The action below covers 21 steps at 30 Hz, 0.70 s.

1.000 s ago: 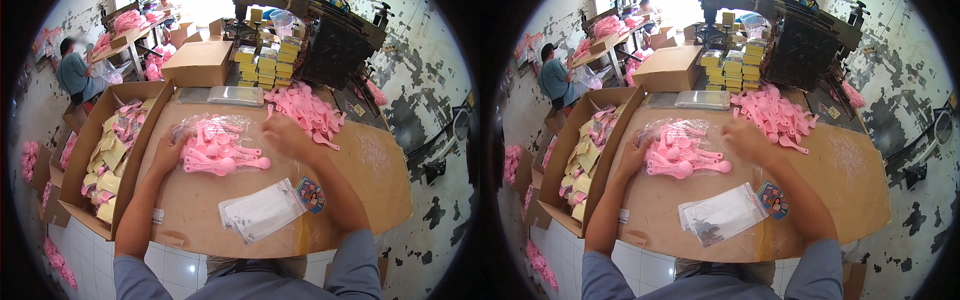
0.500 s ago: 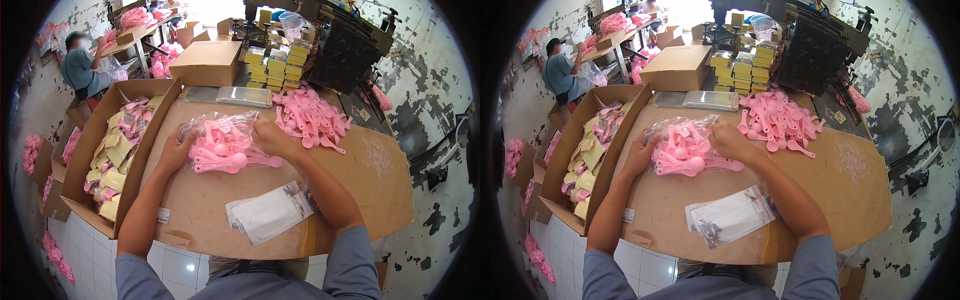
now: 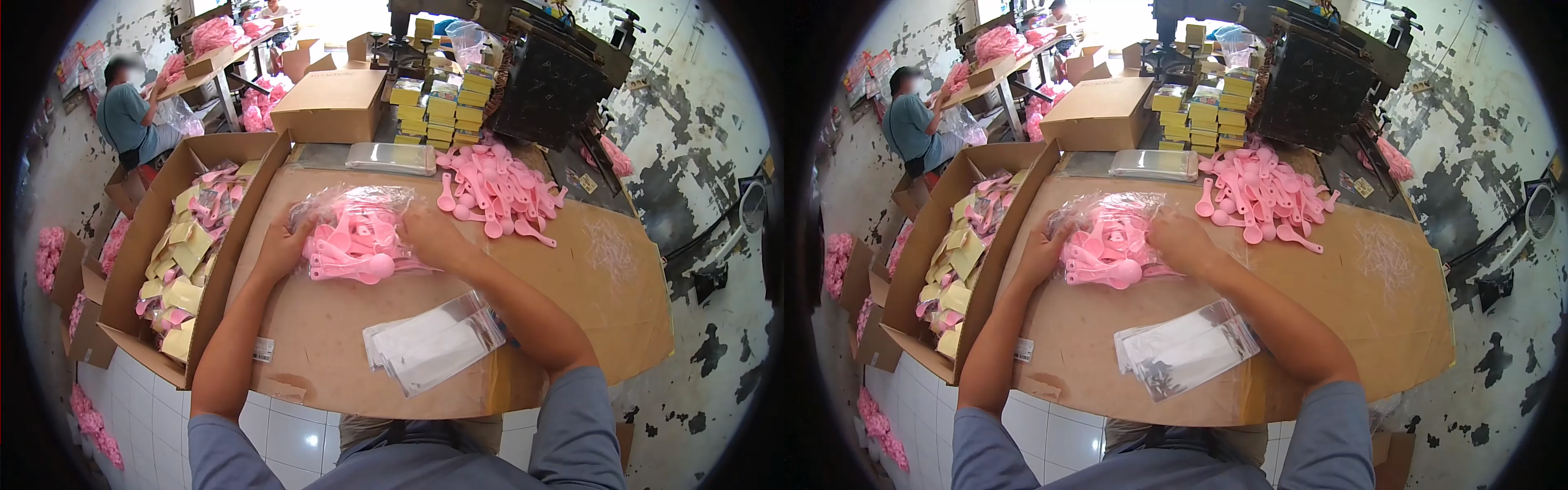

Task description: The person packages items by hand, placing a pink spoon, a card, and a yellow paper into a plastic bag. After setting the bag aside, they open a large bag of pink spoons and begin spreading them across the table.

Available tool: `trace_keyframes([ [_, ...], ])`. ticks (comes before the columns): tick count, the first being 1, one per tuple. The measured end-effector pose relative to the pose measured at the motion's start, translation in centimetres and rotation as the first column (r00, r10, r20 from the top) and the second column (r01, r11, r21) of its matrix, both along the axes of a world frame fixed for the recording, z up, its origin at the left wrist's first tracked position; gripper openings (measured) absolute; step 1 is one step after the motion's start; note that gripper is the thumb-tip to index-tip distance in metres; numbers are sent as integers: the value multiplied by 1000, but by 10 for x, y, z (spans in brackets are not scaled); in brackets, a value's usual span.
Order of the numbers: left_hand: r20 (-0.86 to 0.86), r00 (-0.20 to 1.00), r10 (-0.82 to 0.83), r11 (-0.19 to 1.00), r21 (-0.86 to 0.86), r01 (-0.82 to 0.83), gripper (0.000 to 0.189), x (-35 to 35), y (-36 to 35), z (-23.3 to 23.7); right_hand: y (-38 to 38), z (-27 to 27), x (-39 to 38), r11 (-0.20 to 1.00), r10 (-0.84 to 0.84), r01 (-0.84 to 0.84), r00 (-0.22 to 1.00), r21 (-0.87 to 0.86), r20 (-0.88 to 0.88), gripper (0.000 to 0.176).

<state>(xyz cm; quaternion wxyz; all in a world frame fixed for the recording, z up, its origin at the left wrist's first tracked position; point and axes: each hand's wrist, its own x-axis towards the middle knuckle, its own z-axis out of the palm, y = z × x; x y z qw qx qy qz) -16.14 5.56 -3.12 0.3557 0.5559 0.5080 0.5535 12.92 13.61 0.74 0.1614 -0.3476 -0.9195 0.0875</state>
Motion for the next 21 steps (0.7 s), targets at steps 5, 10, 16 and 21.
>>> trace_keyframes([
  [5, 0, 1000, 2, 1000, -9, -2, 35, -4, 1, -4, 10, 19, 48, 999, -27, 22, 994, -49, -107, 29],
  [10, 5, 1000, -4, 1000, 18, 4, 34, 0, 0, 0, 15, 87, 113, 961, -221, 217, 975, -169, -5, 31],
  [16, 21, 1000, -6, 1000, 17, 6, 34, 2, -2, 4, 38, 57, 122, 824, -120, 198, 977, 531, -179, 36],
  [21, 3, 1000, 9, 1000, 24, -9, 35, 7, -6, 9, -18, 11, 63, 996, 79, -75, 994, -57, 81, 37],
])
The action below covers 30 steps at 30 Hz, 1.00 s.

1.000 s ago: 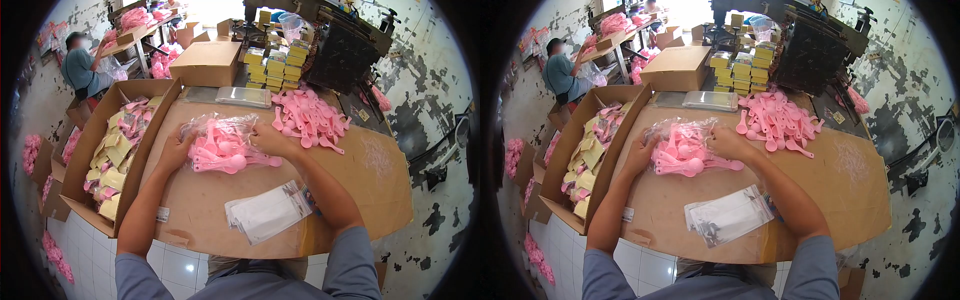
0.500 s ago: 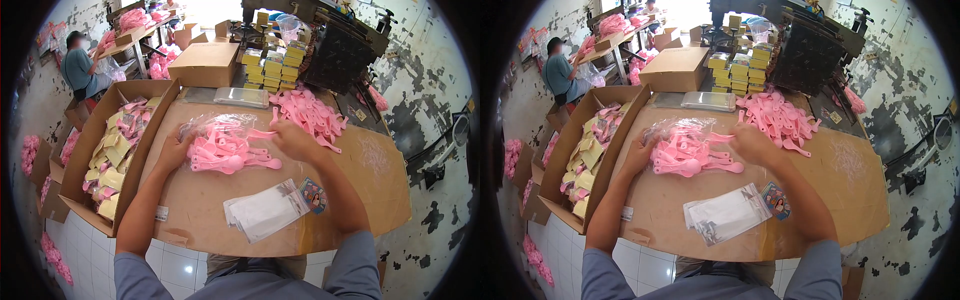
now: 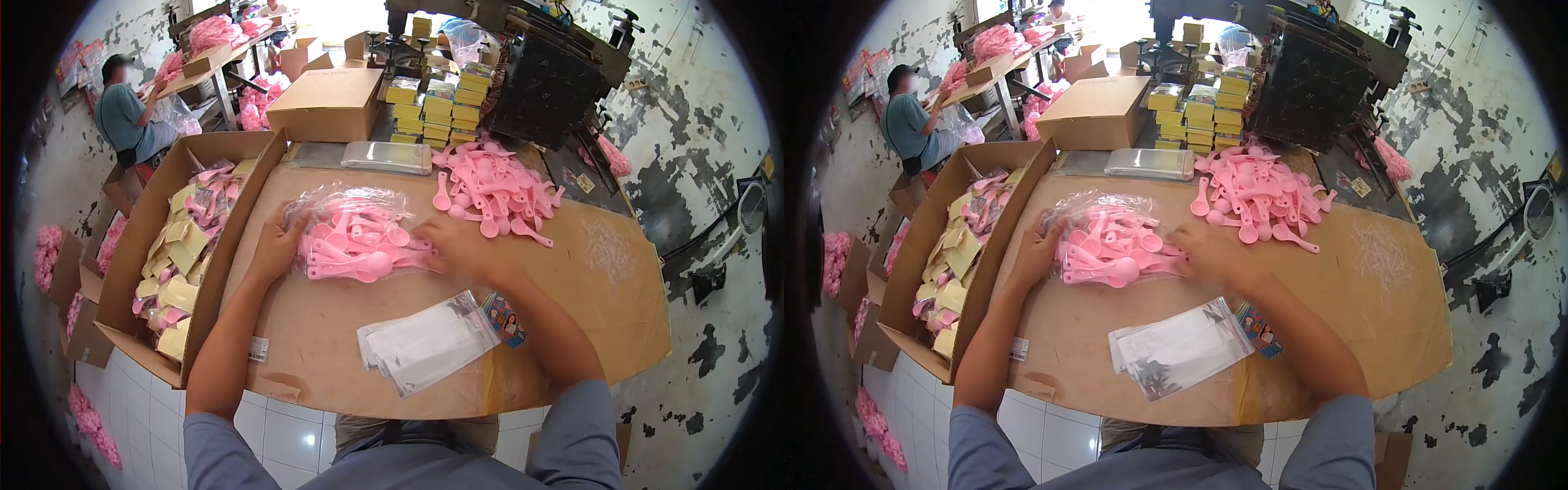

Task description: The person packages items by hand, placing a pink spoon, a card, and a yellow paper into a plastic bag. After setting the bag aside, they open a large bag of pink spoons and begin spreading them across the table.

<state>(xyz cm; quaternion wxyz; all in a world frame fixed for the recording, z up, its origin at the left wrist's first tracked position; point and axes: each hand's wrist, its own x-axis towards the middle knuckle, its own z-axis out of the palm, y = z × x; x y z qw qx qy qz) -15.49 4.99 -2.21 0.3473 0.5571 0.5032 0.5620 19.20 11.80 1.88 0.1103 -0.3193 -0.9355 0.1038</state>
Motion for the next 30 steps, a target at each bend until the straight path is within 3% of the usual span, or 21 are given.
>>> trace_keyframes([
  [6, 14, 1000, -4, 1000, 3, 3, 35, -3, 2, -4, 5, -14, -5, 992, 100, -102, 994, 71, 31, 26],
  [9, 27, 999, -17, 1000, -19, 18, 35, -3, 2, -2, 10, 4, 13, 989, 148, -147, 984, -17, 100, 29],
  [12, 0, 1000, -13, 1000, -15, 13, 36, -4, 2, -3, 3, 61, 25, 965, 22, 38, 974, -260, 227, 30],
  [15, -43, 999, 4, 1000, -8, -4, 36, -4, 2, -2, 21, 92, 57, 852, -188, 302, 939, -427, 288, 34],
  [16, -37, 999, 4, 1000, -10, -4, 36, -4, 2, -2, 27, 86, 68, 945, -273, 296, 948, -142, 161, 34],
  [17, -31, 1000, 3, 1000, -12, -3, 36, -3, 2, -2, 37, 73, 80, 939, -312, 306, 950, 158, 14, 34],
  [18, -9, 1000, -8, 1000, -12, 8, 36, -3, 2, -3, 44, 63, 85, 835, -299, 329, 944, 441, -138, 34],
  [21, 34, 999, -24, 1000, -4, 24, 35, -4, 3, -5, 26, 39, 63, 901, -195, 261, 957, 347, -213, 38],
  [22, 34, 999, -26, 1000, -1, 26, 35, -4, 3, -6, 10, 38, 49, 973, -230, 229, 964, -22, -134, 40],
  [23, 32, 999, -29, 1000, 3, 29, 35, -4, 4, -6, -7, 38, 34, 900, -233, 196, 971, -389, -50, 41],
  [25, 39, 999, -23, 1000, 4, 23, 36, -3, 4, -5, -29, 18, 12, 987, -41, 55, 995, -154, 91, 36],
  [28, 26, 1000, -16, 1000, -9, 16, 36, -1, 1, -1, -21, -9, 2, 1000, -7, 7, 1000, -24, 18, 29],
  [30, 15, 1000, -19, 1000, -8, 19, 37, -2, 0, 0, -16, -10, -4, 995, -86, 87, 996, -44, 9, 31],
])
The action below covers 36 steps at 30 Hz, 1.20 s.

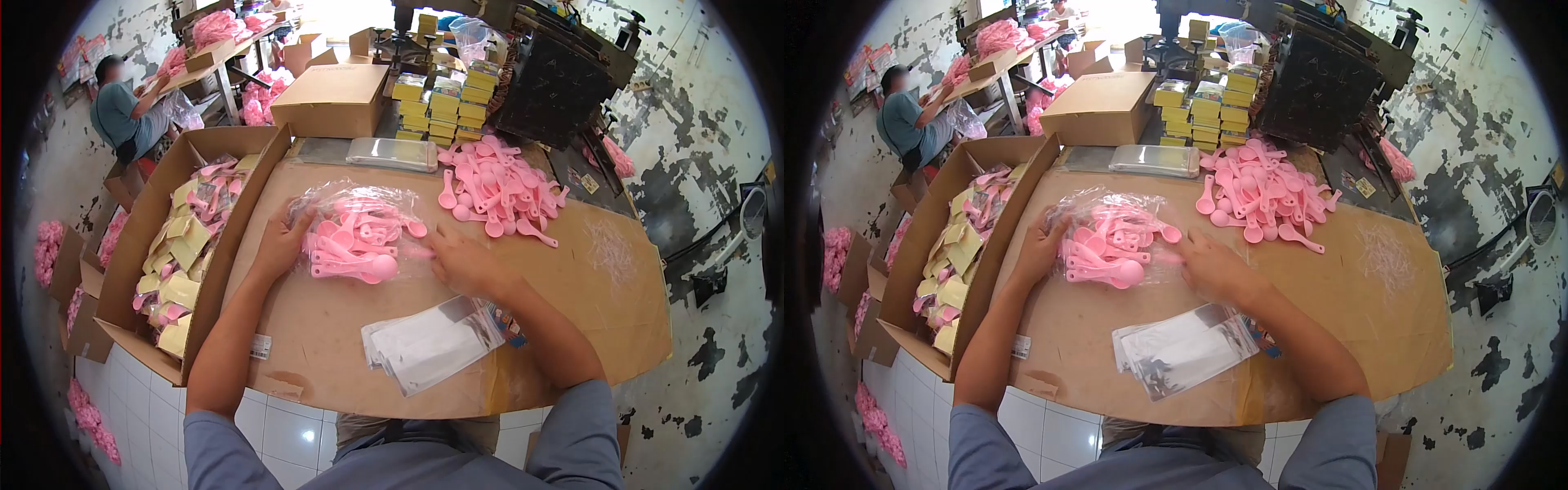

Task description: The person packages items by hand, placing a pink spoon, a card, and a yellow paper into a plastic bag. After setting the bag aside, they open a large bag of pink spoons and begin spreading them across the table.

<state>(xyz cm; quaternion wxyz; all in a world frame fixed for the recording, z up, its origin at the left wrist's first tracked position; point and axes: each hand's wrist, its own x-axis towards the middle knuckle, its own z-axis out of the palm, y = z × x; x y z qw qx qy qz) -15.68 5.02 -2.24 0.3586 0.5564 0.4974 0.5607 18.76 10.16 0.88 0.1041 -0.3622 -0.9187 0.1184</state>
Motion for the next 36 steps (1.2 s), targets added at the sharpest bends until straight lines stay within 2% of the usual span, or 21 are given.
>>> trace_keyframes([
  [1, -2, 1000, -5, 1000, 7, 5, 37, -1, 1, -3, 2, 3, -5, 999, -40, 40, 999, -9, -4, 31],
  [4, -21, 1000, 3, 1000, 26, -2, 37, -2, 3, -4, 7, 13, -21, 987, -42, 63, 990, 151, -137, 25],
  [8, 48, 999, -19, 1000, 11, 18, 37, -1, 2, -5, 22, 1, -15, 992, -1, 10, 997, 124, -72, 19],
  [10, 32, 999, -12, 1000, 14, 12, 36, -3, 4, -8, 26, 23, 2, 994, 20, -11, 997, 108, -78, 19],
  [12, 36, 999, -18, 1000, 10, 18, 36, -3, 3, -8, 36, 66, 33, 992, 35, -34, 999, -120, 7, 22],
  [14, 56, 998, -36, 999, 4, 36, 35, -2, 3, -6, 39, 107, 59, 927, -144, 163, 986, -337, 81, 25],
  [17, 54, 998, -16, 1000, -17, 17, 34, 0, 2, -4, 85, 112, 97, 897, -334, 345, 938, -275, 89, 24],
  [18, 45, 999, -12, 1000, -11, 12, 34, 0, 1, -4, 91, 98, 97, 940, -329, 332, 943, 77, -52, 22],
  [19, 36, 999, -8, 1000, -6, 9, 34, 0, 1, -3, 94, 83, 92, 848, -272, 325, 945, 419, -182, 22],
  [21, 40, 999, -8, 1000, 2, 8, 34, 0, 2, -4, 91, 66, 86, 711, -102, 294, 942, 638, -320, 23],
  [23, 68, 998, -14, 1000, 3, 14, 34, 0, 4, -9, 63, 59, 46, 842, 21, 205, 912, 500, -410, 28],
  [24, 54, 998, -10, 1000, 8, 10, 34, 0, 4, -9, 45, 57, 28, 978, 1, 74, 932, 195, -361, 27],
  [25, 39, 999, -8, 1000, 12, 8, 34, 0, 4, -8, 28, 52, 9, 989, 0, -47, 951, -143, -310, 25],
  [28, 35, 999, -24, 1000, 12, 24, 34, 4, 1, -4, 10, 16, -37, 984, 136, -108, 968, 139, -210, 13],
  [30, 25, 999, -30, 999, 15, 29, 34, 4, 0, -5, 22, -9, -52, 919, 267, -200, 949, 340, -165, 10],
  [33, -23, 1000, 1, 999, 32, 0, 34, 0, 2, -10, 34, 1, -59, 964, 228, -236, 971, 123, 70, 11],
  [36, -43, 998, 37, 999, 36, -35, 34, 2, 1, -6, 28, 14, -61, 963, 236, -253, 958, 95, 161, 13],
])
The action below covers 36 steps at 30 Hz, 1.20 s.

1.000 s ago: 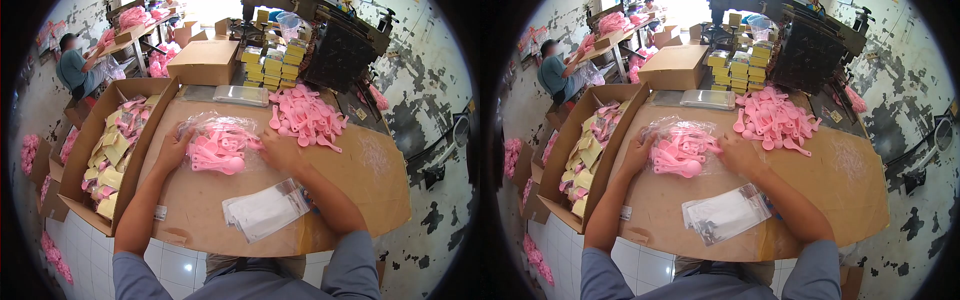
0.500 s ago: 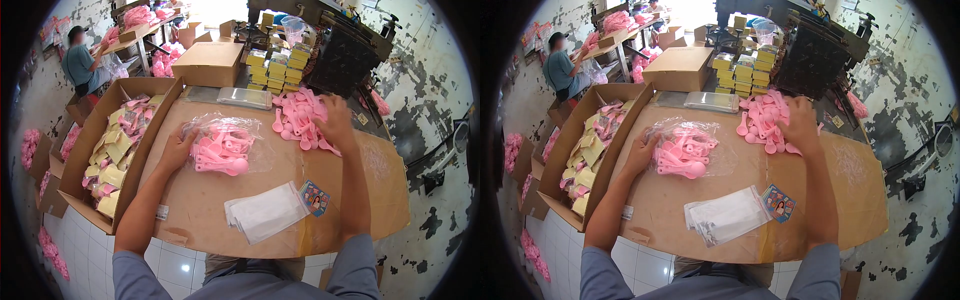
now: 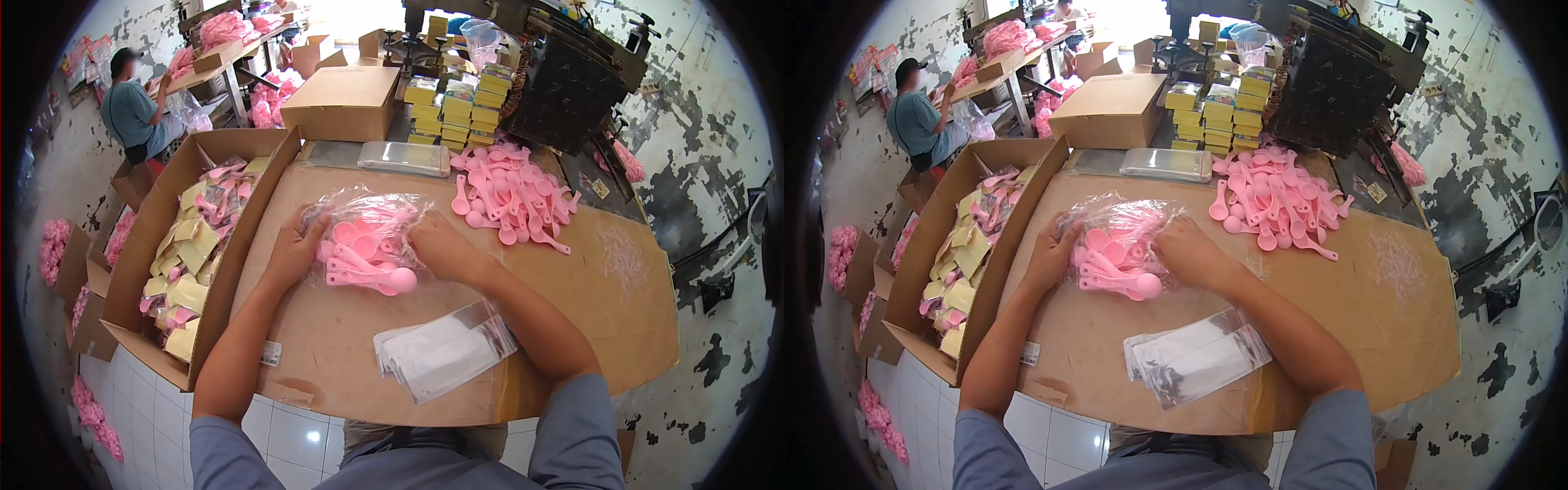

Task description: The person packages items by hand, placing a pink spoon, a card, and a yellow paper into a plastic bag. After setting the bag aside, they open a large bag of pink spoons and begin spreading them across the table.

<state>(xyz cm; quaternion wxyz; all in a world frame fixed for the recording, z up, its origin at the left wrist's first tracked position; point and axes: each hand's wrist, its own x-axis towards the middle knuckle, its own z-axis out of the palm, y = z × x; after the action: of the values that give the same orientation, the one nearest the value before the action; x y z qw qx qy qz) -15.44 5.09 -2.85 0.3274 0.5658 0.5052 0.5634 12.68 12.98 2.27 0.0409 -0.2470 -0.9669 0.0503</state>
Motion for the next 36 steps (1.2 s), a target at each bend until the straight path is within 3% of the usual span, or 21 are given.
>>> trace_keyframes([
  [3, 23, 1000, -11, 999, -34, 12, 33, 0, 2, -1, 1, -5, 15, 1000, 3, -4, 999, -21, -36, 18],
  [6, 46, 999, -11, 999, -41, 13, 33, 0, 1, -1, -9, 18, 30, 953, -260, 227, 953, -200, -158, 24],
  [9, 43, 999, -4, 999, -33, 6, 33, -1, 3, -3, -13, 59, 61, 940, -277, 282, 959, -189, 53, 30],
  [12, 9, 1000, 1, 999, -33, -1, 34, -3, 4, -5, -2, 97, 86, 870, -201, 347, 899, -350, 390, 34],
  [15, 21, 1000, 1, 1000, -26, -1, 34, -1, 3, -4, 24, 78, 141, 909, -358, 362, 932, -208, 57, 35],
  [16, 32, 999, -2, 1000, -28, 3, 34, -1, 3, -4, 31, 71, 146, 923, -374, 380, 924, 66, -84, 33],
  [17, 42, 999, -5, 1000, -29, 6, 34, 0, 3, -3, 39, 65, 148, 852, -346, 405, 911, 333, -223, 32],
  [18, 29, 1000, -5, 1000, -27, 5, 34, 0, 3, -3, 40, 67, 145, 701, -275, 435, 896, 565, -348, 31],
  [21, 13, 1000, -7, 1000, -22, 7, 35, -2, 3, -2, 30, 53, 108, 832, -123, 368, 851, 414, -510, 23],
  [22, 25, 1000, -12, 1000, -21, 12, 35, 0, 2, -1, 13, 49, 87, 939, -312, 343, 826, -20, -470, 20],
  [23, 38, 999, -20, 1000, -22, 21, 35, 1, 1, -1, -5, 44, 67, 842, -467, 290, 814, -455, -346, 19],
  [24, 33, 999, -22, 1000, -9, 22, 35, 0, 2, -4, 0, 16, 52, 958, -228, 145, 909, -249, -348, 18],
  [26, 23, 999, -27, 999, 18, 26, 35, -3, 5, -10, -16, -1, 16, 957, -270, 288, 920, 23, -284, 21],
  [29, 14, 1000, -28, 999, 16, 27, 35, -5, 5, -13, -6, -15, -7, 943, -241, 249, 969, 219, -61, 22],
  [32, 16, 1000, -18, 999, 27, 18, 34, -4, 4, -12, 15, -38, -21, 916, -276, 341, 918, 210, -284, 19],
  [33, 24, 1000, -18, 1000, 13, 18, 34, -3, 4, -10, 20, -29, -24, 929, -354, 369, 909, 30, -218, 19],
  [35, 42, 999, -21, 1000, -14, 22, 34, -1, 2, -6, 23, -2, -28, 844, -468, 432, 883, -317, -43, 20],
  [36, 54, 998, -28, 1000, -10, 29, 34, 1, 1, -4, 19, 2, -28, 833, -481, 427, 873, -352, -78, 21],
])
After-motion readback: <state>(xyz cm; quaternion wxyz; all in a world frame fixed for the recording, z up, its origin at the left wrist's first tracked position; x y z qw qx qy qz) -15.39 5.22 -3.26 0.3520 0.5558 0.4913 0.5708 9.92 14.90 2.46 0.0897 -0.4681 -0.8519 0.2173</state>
